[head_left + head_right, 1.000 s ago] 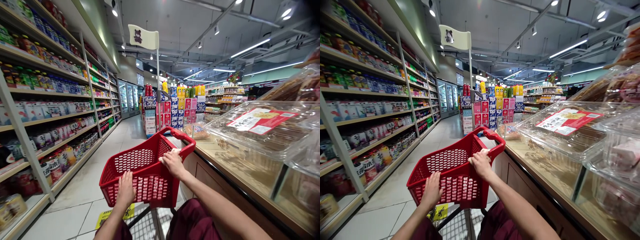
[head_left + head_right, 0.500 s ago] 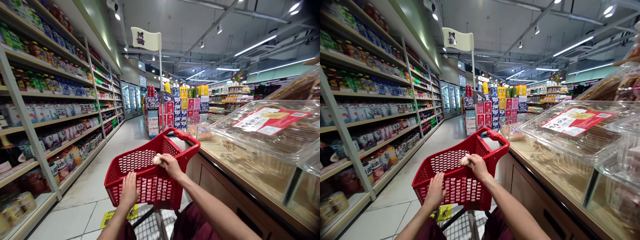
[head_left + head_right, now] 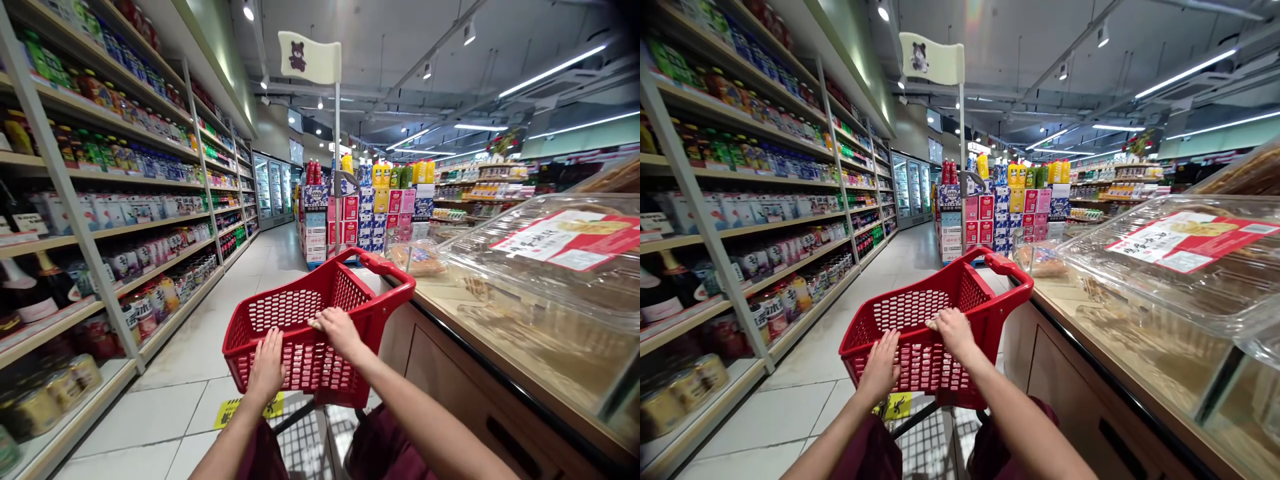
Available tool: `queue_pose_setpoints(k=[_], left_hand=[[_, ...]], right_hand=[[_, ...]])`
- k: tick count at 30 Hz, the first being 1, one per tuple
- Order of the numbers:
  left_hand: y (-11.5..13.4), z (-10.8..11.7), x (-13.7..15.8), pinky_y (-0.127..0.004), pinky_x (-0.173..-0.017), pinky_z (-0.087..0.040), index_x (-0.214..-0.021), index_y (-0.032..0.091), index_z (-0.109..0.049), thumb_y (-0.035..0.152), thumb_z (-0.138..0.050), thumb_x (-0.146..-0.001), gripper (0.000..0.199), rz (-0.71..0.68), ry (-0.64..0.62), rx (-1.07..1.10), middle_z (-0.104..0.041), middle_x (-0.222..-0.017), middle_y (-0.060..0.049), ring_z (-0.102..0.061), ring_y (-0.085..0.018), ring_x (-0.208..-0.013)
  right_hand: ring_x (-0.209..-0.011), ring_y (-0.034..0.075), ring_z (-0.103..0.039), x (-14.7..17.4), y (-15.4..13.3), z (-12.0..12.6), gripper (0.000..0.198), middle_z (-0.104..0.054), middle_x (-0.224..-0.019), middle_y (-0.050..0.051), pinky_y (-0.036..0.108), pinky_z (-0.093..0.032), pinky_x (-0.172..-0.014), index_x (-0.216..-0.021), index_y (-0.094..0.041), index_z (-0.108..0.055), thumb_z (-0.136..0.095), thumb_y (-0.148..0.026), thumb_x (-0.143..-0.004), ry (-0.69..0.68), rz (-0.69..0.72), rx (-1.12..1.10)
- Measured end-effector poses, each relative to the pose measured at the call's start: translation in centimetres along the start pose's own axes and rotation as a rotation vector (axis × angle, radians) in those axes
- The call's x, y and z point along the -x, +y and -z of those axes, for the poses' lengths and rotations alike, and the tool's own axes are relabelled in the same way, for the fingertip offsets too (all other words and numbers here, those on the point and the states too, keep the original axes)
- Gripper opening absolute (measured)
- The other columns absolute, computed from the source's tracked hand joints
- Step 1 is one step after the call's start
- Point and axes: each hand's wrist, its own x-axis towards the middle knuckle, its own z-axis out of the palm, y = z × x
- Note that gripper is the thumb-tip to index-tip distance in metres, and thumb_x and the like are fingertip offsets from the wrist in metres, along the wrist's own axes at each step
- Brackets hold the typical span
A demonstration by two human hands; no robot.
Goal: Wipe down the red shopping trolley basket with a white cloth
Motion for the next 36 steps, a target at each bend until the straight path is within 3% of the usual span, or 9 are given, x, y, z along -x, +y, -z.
queue_pose_setpoints(k=[5, 9, 12, 16, 20, 24, 27, 31, 36], left_hand=[[1.2, -0.3, -0.2, -0.049, -0.107, -0.023, -0.128, 0.009, -0.036, 0.01, -0.039, -0.07, 0.058, 0.119, 0.074, 0.147, -0.037, -0.137, -0.015, -0.026, -0.025, -0.13], [4.9, -0.3, -2.0, -0.048, -0.106, -0.024, -0.132, 0.013, -0.029, 0.02, -0.037, -0.08, 0.054, 0.093, 0.198, 0.365, -0.032, -0.141, -0.013, -0.021, -0.022, -0.132], [8.5, -0.7, -4.2, -0.046, -0.105, -0.028, -0.132, 0.015, -0.028, 0.023, -0.033, -0.083, 0.05, 0.0, 0.146, 0.453, -0.039, -0.137, -0.012, -0.03, -0.019, -0.129], [10.7, -1.1, -6.3, -0.04, -0.098, -0.038, -0.121, 0.02, -0.044, 0.02, -0.034, -0.083, 0.039, -0.045, 0.13, 0.369, -0.054, -0.122, -0.006, -0.049, -0.017, -0.111], [5.3, 0.1, -3.9, -0.034, -0.094, -0.042, -0.106, 0.023, -0.056, 0.02, -0.034, -0.084, 0.031, -0.045, 0.137, 0.321, -0.061, -0.112, -0.002, -0.052, -0.015, -0.105], [-2.2, 1.2, -0.3, -0.052, -0.099, -0.034, -0.111, 0.015, -0.052, 0.015, -0.022, -0.084, 0.04, 0.101, 0.22, 0.236, -0.055, -0.119, -0.012, -0.045, -0.024, -0.116], [-1.8, 0.0, -0.4, -0.051, -0.105, -0.029, -0.111, 0.014, -0.052, 0.017, -0.027, -0.085, 0.037, 0.155, 0.297, 0.182, -0.056, -0.119, -0.011, -0.042, -0.022, -0.119], [2.2, -1.5, -2.1, -0.039, -0.106, -0.033, -0.109, 0.024, -0.054, 0.018, -0.038, -0.082, 0.032, -0.02, 0.256, 0.22, -0.058, -0.117, 0.0, -0.047, -0.015, -0.115], [-3.7, 0.2, 0.1, -0.05, -0.099, -0.038, -0.115, 0.017, -0.049, 0.014, -0.028, -0.082, 0.039, 0.102, 0.343, 0.198, -0.056, -0.118, -0.009, -0.045, -0.022, -0.117]], right_hand=[[-0.105, 0.024, -0.047, 0.8, 3.5, 2.8, 0.026, -0.061, -0.105, 0.008, 0.047, -0.022, -0.099, -0.095, -0.021, -0.064, -0.039, -0.026, -0.088, 0.011, -0.262, -0.016], [-0.117, 0.025, -0.042, -0.1, -0.9, 0.9, 0.042, -0.055, -0.118, 0.009, 0.049, -0.022, -0.102, -0.121, -0.02, -0.049, -0.029, -0.039, -0.09, -0.095, -0.317, -0.408], [-0.123, 0.02, -0.037, -0.9, -3.3, -0.7, 0.053, -0.046, -0.13, 0.008, 0.044, -0.022, -0.104, -0.136, -0.022, -0.028, -0.017, -0.046, -0.091, -0.05, -0.427, -0.741], [-0.125, 0.018, -0.035, -0.9, -0.7, -0.2, 0.057, -0.037, -0.137, 0.009, 0.038, -0.028, -0.103, -0.138, -0.019, -0.023, -0.019, -0.048, -0.089, 0.112, -0.466, -0.766], [-0.121, 0.024, -0.038, 0.4, 3.9, 1.5, 0.049, -0.048, -0.127, 0.011, 0.047, -0.023, -0.101, -0.127, -0.017, -0.043, -0.026, -0.042, -0.089, 0.131, -0.454, -0.319], [-0.105, 0.024, -0.048, 2.0, 4.6, 2.4, 0.035, -0.064, -0.103, 0.008, 0.047, -0.018, -0.101, -0.106, -0.02, -0.06, -0.033, -0.033, -0.089, 0.039, -0.302, -0.002], [-0.092, 0.022, -0.051, 2.2, 3.0, 2.6, 0.032, -0.066, -0.091, 0.005, 0.045, -0.019, -0.098, -0.103, -0.023, -0.062, -0.034, -0.033, -0.089, 0.025, -0.283, 0.043], [-0.093, 0.021, -0.05, 2.1, 1.6, 2.4, 0.031, -0.066, -0.09, 0.004, 0.043, -0.019, -0.098, -0.095, -0.024, -0.064, -0.035, -0.031, -0.089, 0.008, -0.234, 0.029], [-0.097, 0.021, -0.048, 2.4, 1.8, 2.3, 0.03, -0.065, -0.096, 0.003, 0.042, -0.018, -0.1, -0.097, -0.023, -0.063, -0.035, -0.029, -0.09, 0.006, -0.228, -0.008]])
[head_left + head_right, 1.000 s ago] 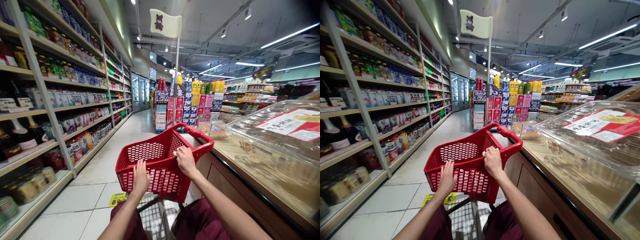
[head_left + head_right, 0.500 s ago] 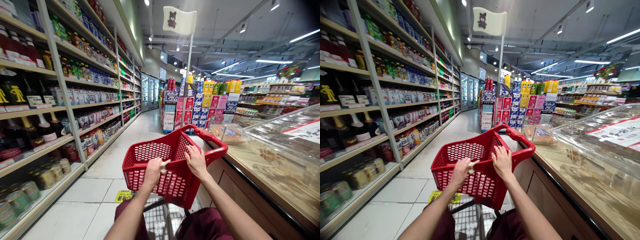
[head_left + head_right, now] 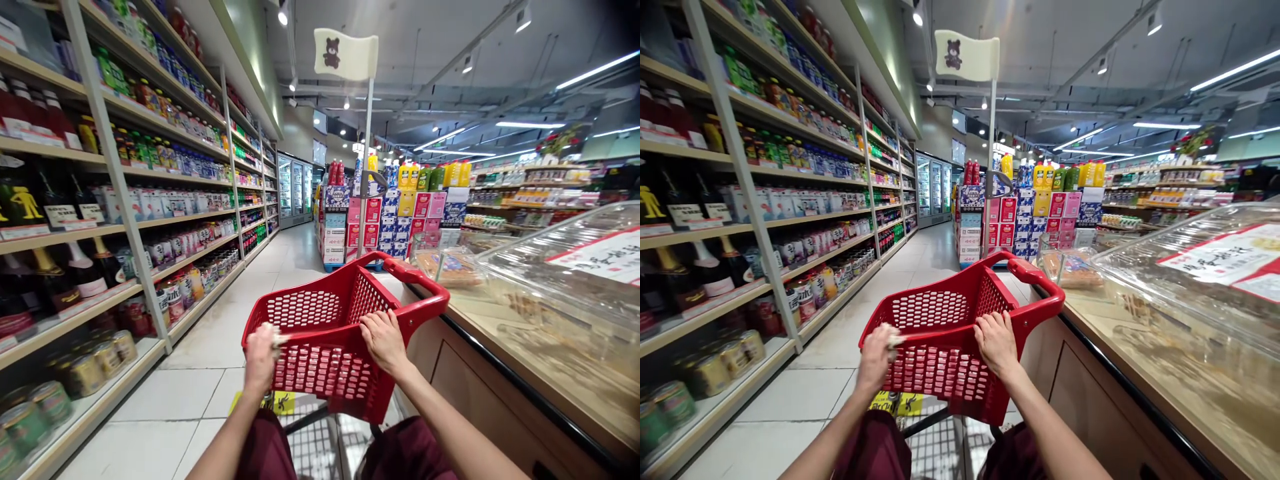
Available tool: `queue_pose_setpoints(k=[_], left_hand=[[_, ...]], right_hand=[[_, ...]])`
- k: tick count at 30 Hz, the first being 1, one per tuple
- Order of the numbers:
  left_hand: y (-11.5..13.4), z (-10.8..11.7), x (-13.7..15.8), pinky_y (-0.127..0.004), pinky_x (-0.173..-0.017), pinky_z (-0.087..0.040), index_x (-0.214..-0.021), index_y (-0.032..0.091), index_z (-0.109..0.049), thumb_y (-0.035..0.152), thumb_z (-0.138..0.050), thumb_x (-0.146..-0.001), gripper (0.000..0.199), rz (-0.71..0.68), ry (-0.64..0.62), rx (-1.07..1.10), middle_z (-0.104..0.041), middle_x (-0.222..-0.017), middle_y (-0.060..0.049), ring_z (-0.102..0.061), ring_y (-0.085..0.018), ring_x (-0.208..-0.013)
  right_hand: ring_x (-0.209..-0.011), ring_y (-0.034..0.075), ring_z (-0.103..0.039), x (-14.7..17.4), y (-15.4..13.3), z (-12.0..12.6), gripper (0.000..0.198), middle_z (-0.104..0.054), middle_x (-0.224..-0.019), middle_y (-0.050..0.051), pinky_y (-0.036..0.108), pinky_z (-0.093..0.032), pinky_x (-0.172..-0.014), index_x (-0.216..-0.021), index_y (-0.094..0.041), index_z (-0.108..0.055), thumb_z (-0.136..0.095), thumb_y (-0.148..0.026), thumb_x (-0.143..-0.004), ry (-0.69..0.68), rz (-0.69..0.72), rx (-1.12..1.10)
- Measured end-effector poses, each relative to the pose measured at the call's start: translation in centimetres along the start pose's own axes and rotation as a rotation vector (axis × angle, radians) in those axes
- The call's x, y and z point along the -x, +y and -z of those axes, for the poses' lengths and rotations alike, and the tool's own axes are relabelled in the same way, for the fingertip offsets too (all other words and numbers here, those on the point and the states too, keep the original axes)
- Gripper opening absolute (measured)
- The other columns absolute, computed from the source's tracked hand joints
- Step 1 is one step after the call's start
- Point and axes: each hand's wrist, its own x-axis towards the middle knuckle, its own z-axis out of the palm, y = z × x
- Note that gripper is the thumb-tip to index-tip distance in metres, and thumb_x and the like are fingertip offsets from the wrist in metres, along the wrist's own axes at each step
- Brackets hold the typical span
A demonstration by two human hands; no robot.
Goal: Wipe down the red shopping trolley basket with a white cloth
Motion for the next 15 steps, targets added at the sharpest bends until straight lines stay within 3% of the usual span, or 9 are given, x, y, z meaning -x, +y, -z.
queue_pose_setpoints(k=[2, 4, 8, 11, 13, 15], left_hand=[[-2.4, 1.0, 0.2, -0.052, -0.099, -0.037, -0.122, 0.011, -0.041, 0.012, -0.022, -0.082, 0.044, 0.129, 0.099, -0.04, -0.051, -0.122, -0.015, -0.041, -0.024, -0.121], [-2.3, 0.3, 0.2, -0.049, -0.103, -0.035, -0.125, 0.009, -0.038, 0.011, -0.022, -0.082, 0.046, 0.164, 0.125, -0.049, -0.048, -0.126, -0.015, -0.037, -0.023, -0.123], [3.4, -3.7, -0.3, -0.041, -0.107, -0.031, -0.122, 0.017, -0.046, 0.009, -0.032, -0.076, 0.049, -0.008, -0.007, -0.008, -0.052, -0.125, -0.005, -0.039, -0.019, -0.123], [5.6, -4.7, -0.3, -0.045, -0.106, -0.03, -0.123, 0.012, -0.045, 0.008, -0.034, -0.075, 0.05, -0.157, -0.116, -0.025, -0.05, -0.128, -0.01, -0.036, -0.021, -0.126], [4.0, -3.7, -0.1, -0.046, -0.105, -0.03, -0.123, 0.016, -0.046, 0.007, -0.03, -0.076, 0.05, -0.179, -0.159, -0.055, -0.049, -0.129, -0.008, -0.035, -0.019, -0.126], [1.1, -2.1, 0.2, -0.048, -0.103, -0.031, -0.12, 0.023, -0.049, 0.008, -0.029, -0.078, 0.049, -0.11, -0.154, -0.107, -0.048, -0.131, -0.005, -0.036, -0.019, -0.126]], right_hand=[[-0.097, 0.021, -0.048, 0.0, -0.1, 0.0, 0.029, -0.065, -0.095, 0.003, 0.043, -0.017, -0.101, -0.096, -0.023, -0.063, -0.035, -0.029, -0.089, 0.004, -0.024, -0.003], [-0.096, 0.021, -0.049, -0.1, -0.3, 0.0, 0.029, -0.065, -0.093, 0.003, 0.044, -0.017, -0.101, -0.095, -0.024, -0.063, -0.036, -0.03, -0.089, 0.006, -0.04, 0.0], [-0.096, 0.021, -0.049, -0.2, -0.6, 0.1, 0.029, -0.065, -0.092, 0.003, 0.044, -0.018, -0.1, -0.096, -0.024, -0.063, -0.036, -0.03, -0.089, 0.013, -0.025, 0.014], [-0.096, 0.021, -0.049, -0.1, -0.4, 0.1, 0.03, -0.065, -0.092, 0.003, 0.044, -0.019, -0.1, -0.096, -0.024, -0.063, -0.035, -0.03, -0.089, 0.014, -0.033, 0.022], [-0.096, 0.021, -0.049, 0.0, -0.3, 0.1, 0.03, -0.065, -0.094, 0.003, 0.044, -0.019, -0.1, -0.097, -0.024, -0.063, -0.034, -0.03, -0.09, 0.01, -0.021, 0.01], [-0.097, 0.021, -0.049, 0.0, -0.2, 0.0, 0.031, -0.064, -0.096, 0.003, 0.043, -0.019, -0.1, -0.098, -0.024, -0.063, -0.033, -0.029, -0.09, 0.013, 0.003, -0.01]])
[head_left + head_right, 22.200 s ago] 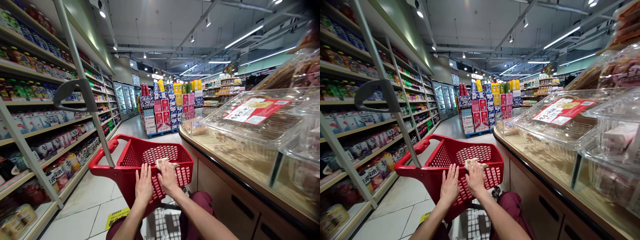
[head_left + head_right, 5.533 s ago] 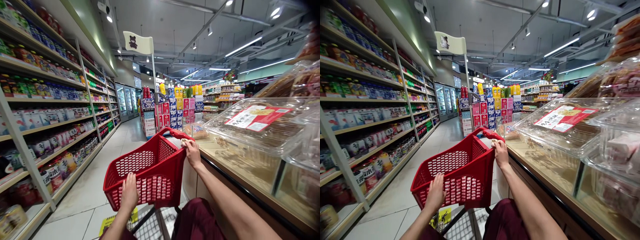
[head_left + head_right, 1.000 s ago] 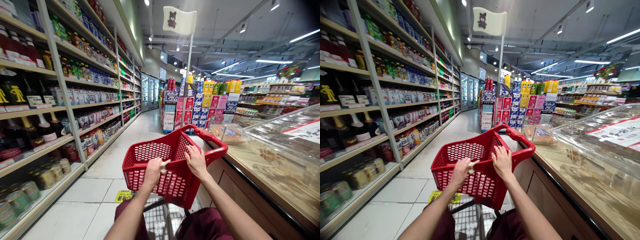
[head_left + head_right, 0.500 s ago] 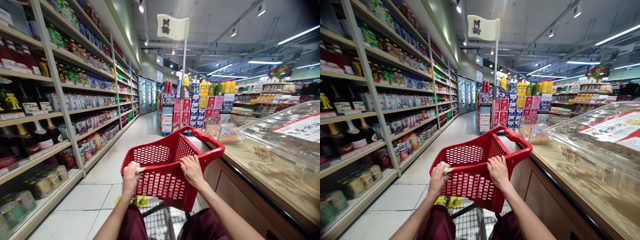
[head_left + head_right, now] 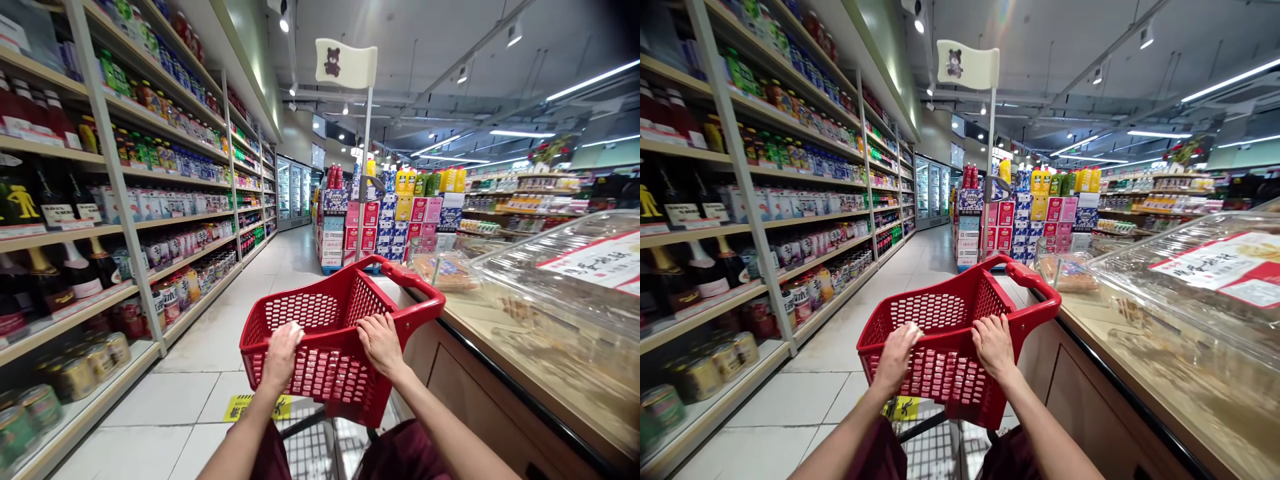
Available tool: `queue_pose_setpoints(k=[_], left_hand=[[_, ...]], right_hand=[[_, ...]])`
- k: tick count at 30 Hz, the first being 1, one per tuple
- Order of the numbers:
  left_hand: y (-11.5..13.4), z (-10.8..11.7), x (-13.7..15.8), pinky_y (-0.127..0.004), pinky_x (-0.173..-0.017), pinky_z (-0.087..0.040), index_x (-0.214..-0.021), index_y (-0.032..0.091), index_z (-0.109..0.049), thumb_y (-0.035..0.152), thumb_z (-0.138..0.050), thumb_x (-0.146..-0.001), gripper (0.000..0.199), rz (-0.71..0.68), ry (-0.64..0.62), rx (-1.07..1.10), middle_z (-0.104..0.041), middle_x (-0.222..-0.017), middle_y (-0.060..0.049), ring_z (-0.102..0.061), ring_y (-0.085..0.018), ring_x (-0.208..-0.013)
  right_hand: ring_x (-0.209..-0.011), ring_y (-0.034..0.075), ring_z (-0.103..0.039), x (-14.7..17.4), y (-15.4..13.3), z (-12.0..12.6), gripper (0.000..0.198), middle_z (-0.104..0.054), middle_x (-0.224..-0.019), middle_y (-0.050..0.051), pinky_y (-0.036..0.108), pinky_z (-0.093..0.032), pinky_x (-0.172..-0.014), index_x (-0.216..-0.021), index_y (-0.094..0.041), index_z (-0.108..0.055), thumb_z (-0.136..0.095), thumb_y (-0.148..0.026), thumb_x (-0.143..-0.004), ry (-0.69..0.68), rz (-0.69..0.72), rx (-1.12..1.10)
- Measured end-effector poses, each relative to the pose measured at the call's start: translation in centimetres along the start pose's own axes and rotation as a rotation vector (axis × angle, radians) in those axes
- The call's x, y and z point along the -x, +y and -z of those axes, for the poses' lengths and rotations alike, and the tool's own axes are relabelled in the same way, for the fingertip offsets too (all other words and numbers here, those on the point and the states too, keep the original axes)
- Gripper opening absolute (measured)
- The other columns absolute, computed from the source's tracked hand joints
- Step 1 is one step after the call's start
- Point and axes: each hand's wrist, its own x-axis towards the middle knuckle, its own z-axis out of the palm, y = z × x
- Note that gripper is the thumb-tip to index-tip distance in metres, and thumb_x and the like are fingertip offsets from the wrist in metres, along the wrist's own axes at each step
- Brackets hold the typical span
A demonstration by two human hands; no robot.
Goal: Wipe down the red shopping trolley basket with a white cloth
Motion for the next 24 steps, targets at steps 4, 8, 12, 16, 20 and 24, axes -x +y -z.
queue_pose_setpoints(k=[4, 8, 12, 16, 20, 24], left_hand=[[-2.4, 0.8, 0.4, -0.048, -0.098, -0.036, -0.113, 0.022, -0.054, 0.015, -0.032, -0.081, 0.04, 0.146, 0.064, -0.066, -0.053, -0.124, -0.008, -0.045, -0.022, -0.118], [1.8, -0.4, -0.7, -0.042, -0.1, -0.034, -0.122, 0.024, -0.045, 0.01, -0.028, -0.081, 0.046, -0.031, 0.043, -0.009, -0.052, -0.126, -0.004, -0.044, -0.016, -0.119], [0.2, 0.4, -0.2, -0.039, -0.099, -0.036, -0.12, 0.027, -0.045, 0.011, -0.03, -0.081, 0.046, -0.047, 0.065, 0.039, -0.056, -0.121, 0.0, -0.049, -0.014, -0.114], [-4.6, 1.7, 1.2, -0.041, -0.097, -0.039, -0.117, 0.024, -0.048, 0.014, -0.031, -0.078, 0.043, 0.184, 0.232, 0.016, -0.06, -0.115, -0.002, -0.051, -0.018, -0.108], [-1.5, 0.6, 0.1, -0.043, -0.101, -0.033, -0.115, 0.022, -0.051, 0.009, -0.03, -0.076, 0.046, 0.096, 0.167, 0.034, -0.058, -0.117, -0.004, -0.049, -0.019, -0.112], [0.5, 0.6, -0.7, -0.042, -0.099, -0.035, -0.116, 0.025, -0.051, 0.013, -0.029, -0.08, 0.043, -0.067, 0.004, 0.054, -0.057, -0.12, -0.003, -0.049, -0.018, -0.112]], right_hand=[[-0.096, 0.021, -0.049, -0.2, -0.3, 0.0, 0.029, -0.064, -0.093, 0.003, 0.044, -0.02, -0.1, -0.098, -0.025, -0.063, -0.035, -0.03, -0.089, 0.02, -0.021, 0.0], [-0.095, 0.021, -0.049, -0.4, -0.5, 0.2, 0.028, -0.064, -0.092, 0.003, 0.044, -0.02, -0.1, -0.097, -0.025, -0.063, -0.037, -0.03, -0.089, 0.012, -0.038, -0.008], [-0.098, 0.021, -0.048, -0.2, -0.3, 0.4, 0.029, -0.064, -0.097, 0.003, 0.044, -0.021, -0.1, -0.097, -0.025, -0.062, -0.035, -0.027, -0.089, 0.003, -0.019, -0.024], [-0.099, 0.021, -0.047, -0.3, -0.6, 0.3, 0.029, -0.063, -0.096, 0.003, 0.044, -0.02, -0.101, -0.097, -0.025, -0.063, -0.036, -0.028, -0.089, 0.009, -0.037, -0.019], [-0.097, 0.022, -0.047, -0.4, -0.7, 0.1, 0.027, -0.063, -0.093, 0.004, 0.046, -0.02, -0.1, -0.097, -0.025, -0.063, -0.037, -0.031, -0.088, 0.032, -0.054, -0.023], [-0.099, 0.022, -0.046, -0.1, -0.3, 0.2, 0.028, -0.063, -0.097, 0.003, 0.045, -0.02, -0.1, -0.097, -0.025, -0.062, -0.036, -0.029, -0.089, 0.009, -0.012, -0.036]])
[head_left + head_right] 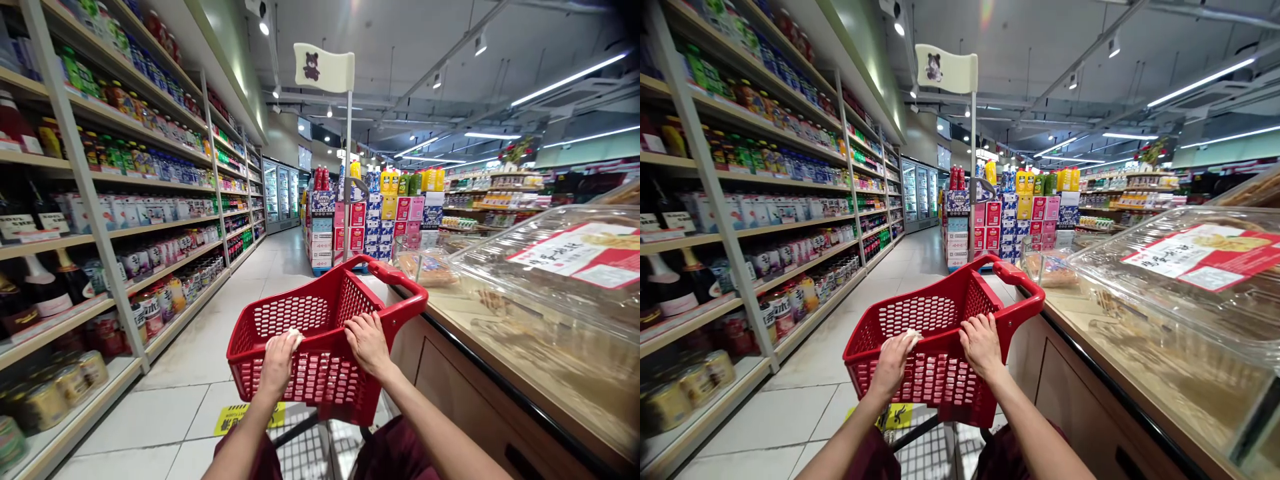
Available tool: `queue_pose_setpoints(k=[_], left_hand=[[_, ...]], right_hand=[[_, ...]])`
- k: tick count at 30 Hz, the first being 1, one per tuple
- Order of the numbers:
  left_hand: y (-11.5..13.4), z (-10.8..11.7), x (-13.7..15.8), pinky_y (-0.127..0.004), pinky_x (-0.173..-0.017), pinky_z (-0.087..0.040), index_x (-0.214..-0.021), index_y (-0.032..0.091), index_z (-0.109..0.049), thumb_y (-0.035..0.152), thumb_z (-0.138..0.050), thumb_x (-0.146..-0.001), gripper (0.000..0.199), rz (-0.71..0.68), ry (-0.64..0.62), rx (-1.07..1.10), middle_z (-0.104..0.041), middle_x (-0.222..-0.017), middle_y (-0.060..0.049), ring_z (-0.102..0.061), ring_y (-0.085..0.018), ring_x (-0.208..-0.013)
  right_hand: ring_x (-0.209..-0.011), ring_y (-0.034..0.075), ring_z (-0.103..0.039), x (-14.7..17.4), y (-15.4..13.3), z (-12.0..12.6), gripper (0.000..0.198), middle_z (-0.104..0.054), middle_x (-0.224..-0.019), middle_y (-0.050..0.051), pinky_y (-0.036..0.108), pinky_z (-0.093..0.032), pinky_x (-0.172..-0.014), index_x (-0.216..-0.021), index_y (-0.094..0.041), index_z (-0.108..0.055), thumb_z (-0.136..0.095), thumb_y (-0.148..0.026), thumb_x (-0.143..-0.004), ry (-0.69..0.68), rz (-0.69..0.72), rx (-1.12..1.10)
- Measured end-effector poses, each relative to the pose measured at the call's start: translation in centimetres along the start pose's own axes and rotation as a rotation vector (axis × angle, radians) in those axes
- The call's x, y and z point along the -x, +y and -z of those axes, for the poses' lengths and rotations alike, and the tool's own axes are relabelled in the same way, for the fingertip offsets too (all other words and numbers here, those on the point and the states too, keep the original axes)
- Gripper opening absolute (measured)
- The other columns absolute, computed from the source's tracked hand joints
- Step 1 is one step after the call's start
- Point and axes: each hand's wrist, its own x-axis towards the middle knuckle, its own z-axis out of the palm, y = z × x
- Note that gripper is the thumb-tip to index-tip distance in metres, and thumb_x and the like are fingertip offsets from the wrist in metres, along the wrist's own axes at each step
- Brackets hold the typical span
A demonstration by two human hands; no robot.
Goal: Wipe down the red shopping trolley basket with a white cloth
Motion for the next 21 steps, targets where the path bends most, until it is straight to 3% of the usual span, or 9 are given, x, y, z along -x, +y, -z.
queue_pose_setpoints(k=[5, 11, 13, 17, 21], left_hand=[[-3.5, 1.4, 1.7, -0.046, -0.095, -0.038, -0.113, 0.019, -0.051, 0.015, -0.03, -0.079, 0.04, 0.232, 0.151, -0.112, -0.057, -0.118, -0.008, -0.049, -0.022, -0.112], [0.6, -0.2, 0.0, -0.039, -0.099, -0.034, -0.116, 0.026, -0.049, 0.013, -0.03, -0.081, 0.042, 0.009, 0.017, -0.037, -0.057, -0.12, -0.001, -0.049, -0.016, -0.112], [-0.3, 0.3, 0.2, -0.04, -0.097, -0.036, -0.116, 0.024, -0.05, 0.012, -0.03, -0.081, 0.042, 0.012, 0.018, -0.028, -0.058, -0.117, -0.003, -0.051, -0.016, -0.108], [-2.8, 1.3, 1.1, -0.042, -0.088, -0.042, -0.111, 0.017, -0.051, 0.012, -0.033, -0.079, 0.038, 0.132, 0.148, -0.054, -0.06, -0.113, -0.009, -0.053, -0.021, -0.104], [0.1, -0.2, -0.4, -0.036, -0.091, -0.041, -0.114, 0.023, -0.051, 0.014, -0.035, -0.081, 0.037, 0.003, 0.078, -0.004, -0.059, -0.115, -0.003, -0.052, -0.017, -0.107]], right_hand=[[-0.099, 0.022, -0.046, 0.0, -0.2, -0.1, 0.029, -0.063, -0.097, 0.003, 0.045, -0.02, -0.1, -0.097, -0.024, -0.063, -0.036, -0.03, -0.089, 0.002, -0.017, 0.008], [-0.099, 0.021, -0.045, -0.1, -0.2, 0.0, 0.028, -0.062, -0.096, 0.003, 0.044, -0.018, -0.101, -0.096, -0.025, -0.063, -0.037, -0.03, -0.089, -0.025, -0.026, 0.021], [-0.1, 0.02, -0.045, 0.0, -0.1, 0.3, 0.029, -0.062, -0.098, 0.002, 0.043, -0.018, -0.101, -0.098, -0.025, -0.063, -0.035, -0.028, -0.089, -0.034, -0.008, 0.018], [-0.098, 0.02, -0.045, -0.1, -0.3, 0.3, 0.029, -0.062, -0.097, 0.002, 0.043, -0.018, -0.101, -0.098, -0.024, -0.063, -0.036, -0.03, -0.089, -0.026, -0.018, 0.011], [-0.098, 0.021, -0.045, -0.2, -0.3, 0.1, 0.028, -0.063, -0.096, 0.003, 0.044, -0.017, -0.101, -0.097, -0.024, -0.062, -0.037, -0.031, -0.088, -0.008, -0.036, 0.017]])
